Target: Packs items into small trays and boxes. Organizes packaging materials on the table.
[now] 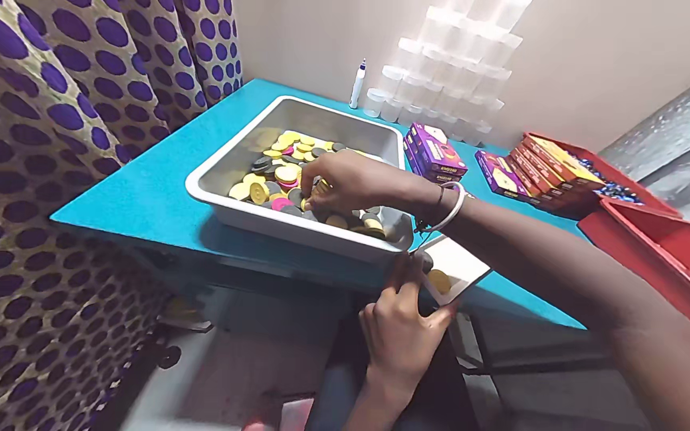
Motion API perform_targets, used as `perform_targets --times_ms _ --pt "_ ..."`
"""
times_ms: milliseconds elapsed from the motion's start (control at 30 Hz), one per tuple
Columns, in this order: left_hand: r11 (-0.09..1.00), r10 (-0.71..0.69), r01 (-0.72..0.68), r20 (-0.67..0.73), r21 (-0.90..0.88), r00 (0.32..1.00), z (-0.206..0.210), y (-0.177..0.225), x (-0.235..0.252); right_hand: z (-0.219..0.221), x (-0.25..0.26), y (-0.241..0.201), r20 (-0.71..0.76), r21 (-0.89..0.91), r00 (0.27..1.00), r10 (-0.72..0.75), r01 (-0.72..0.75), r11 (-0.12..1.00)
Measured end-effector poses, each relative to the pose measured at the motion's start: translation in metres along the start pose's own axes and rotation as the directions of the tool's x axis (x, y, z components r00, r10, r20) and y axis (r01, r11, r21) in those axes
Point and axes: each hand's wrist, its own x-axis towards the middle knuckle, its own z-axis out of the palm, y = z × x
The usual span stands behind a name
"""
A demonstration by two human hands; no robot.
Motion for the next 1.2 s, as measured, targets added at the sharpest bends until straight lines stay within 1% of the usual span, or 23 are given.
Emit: perform_targets --times_ms 100,200,333,500,600,700,767,833,867,933,1033,1133,1200 --pt "1.000 0.003 -0.003 0.000 -0.003 1.000 0.002 0.001 0.000 -0.001 0.001 0.003 0.013 0.007 1.000 0.010 -0.010 1.000" --pt "1.000 0.000 0.000 -0.005 -0.020 1.000 0.003 0.003 -0.001 0.000 0.002 0.003 0.000 0.030 0.999 0.054 -0.054 0.998" --pt "1.000 0.001 -0.001 -0.005 -0.024 1.000 0.004 0.005 -0.002 -0.005 0.003 -0.005 0.037 0.009 0.993 0.112 -0.112 0.994" --pt "1.000 0.003 -0.003 -0.005 -0.012 1.000 0.005 0.006 -0.003 0.001 -0.002 -0.014 -0.021 -0.041 0.995 0.093 -0.094 0.995" --pt "1.000 0.003 -0.003 -0.007 -0.029 1.000 0.006 0.007 -0.003 -0.002 -0.006 -0.010 0.015 0.013 0.995 0.103 -0.103 0.995" --pt "1.000 -0.003 0.003 -0.009 -0.007 1.000 0.006 0.007 -0.003 -0.024 -0.008 0.010 0.005 0.044 0.983 0.186 -0.186 0.982" --pt "1.000 0.000 0.001 -0.015 0.002 1.000 0.006 0.008 -0.003 -0.044 -0.008 0.038 -0.009 -0.016 0.965 0.264 -0.264 0.964" --pt "1.000 0.002 -0.002 -0.010 -0.017 1.000 0.006 0.007 -0.002 -0.049 -0.010 0.061 0.041 -0.097 0.938 0.343 -0.338 0.936" --pt "1.000 0.005 -0.005 -0.004 -0.028 1.000 0.007 0.007 -0.002 -0.044 -0.012 0.068 0.069 -0.144 0.926 0.371 -0.359 0.922" --pt "0.999 0.006 -0.005 0.006 -0.043 1.000 0.008 0.007 -0.002 -0.024 -0.014 0.076 0.069 -0.206 0.911 0.406 -0.386 0.899" --pt "0.999 0.001 0.000 0.002 -0.037 1.000 0.007 0.006 -0.002 -0.007 -0.014 0.073 0.072 -0.280 0.918 0.391 -0.357 0.891" --pt "0.999 0.006 -0.006 0.002 -0.038 1.000 0.007 0.007 -0.003 -0.011 -0.011 0.072 0.133 -0.297 0.919 0.371 -0.320 0.900" --pt "0.999 0.010 -0.010 0.004 -0.044 1.000 0.008 0.007 -0.003 -0.018 -0.013 0.072 0.114 -0.275 0.926 0.361 -0.320 0.907"
